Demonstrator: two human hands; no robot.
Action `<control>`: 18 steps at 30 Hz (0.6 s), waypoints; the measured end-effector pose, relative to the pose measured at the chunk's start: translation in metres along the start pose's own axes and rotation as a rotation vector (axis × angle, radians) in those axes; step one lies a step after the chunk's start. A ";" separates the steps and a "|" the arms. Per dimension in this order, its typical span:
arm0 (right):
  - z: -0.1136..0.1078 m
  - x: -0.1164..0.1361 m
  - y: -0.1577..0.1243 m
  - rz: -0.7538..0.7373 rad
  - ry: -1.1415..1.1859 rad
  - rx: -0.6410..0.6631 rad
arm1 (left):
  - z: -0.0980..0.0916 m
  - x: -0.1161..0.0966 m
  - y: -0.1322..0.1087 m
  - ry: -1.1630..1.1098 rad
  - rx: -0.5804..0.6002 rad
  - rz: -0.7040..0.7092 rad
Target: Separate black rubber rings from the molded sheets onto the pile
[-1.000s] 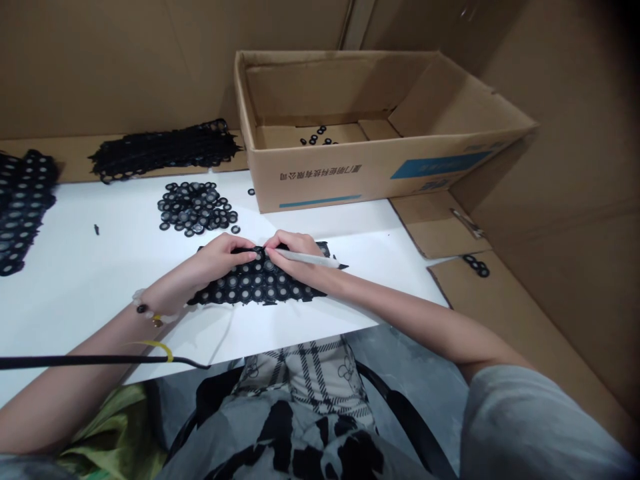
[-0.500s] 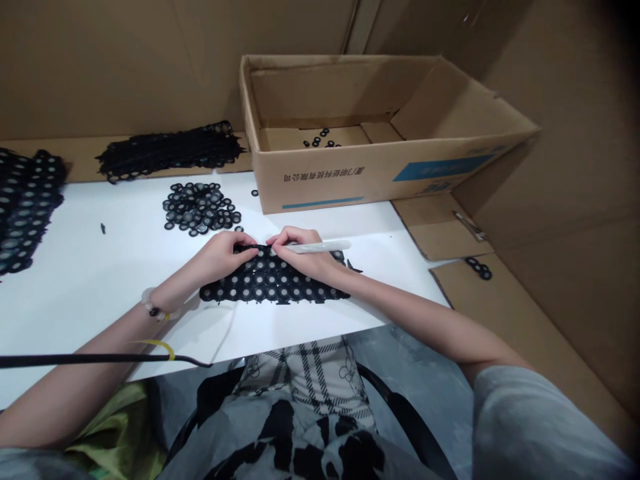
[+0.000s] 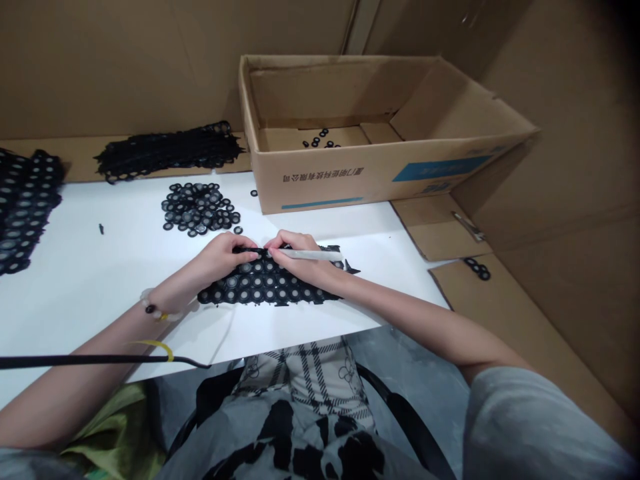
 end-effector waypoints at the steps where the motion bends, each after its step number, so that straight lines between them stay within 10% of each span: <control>1: 0.001 0.000 0.000 -0.011 -0.016 -0.006 | -0.001 -0.001 0.000 -0.014 0.015 -0.010; 18: 0.000 0.000 0.000 -0.014 -0.020 0.015 | 0.000 0.004 0.002 0.155 0.055 0.045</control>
Point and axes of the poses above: each hand's wrist, its own y-axis towards the middle knuckle, its own z-axis out of the palm, x = y × z, the point moved 1 cm from there along y, towards the middle knuckle, and after that the axes turned 10 degrees about z, right-handed, at the moved point
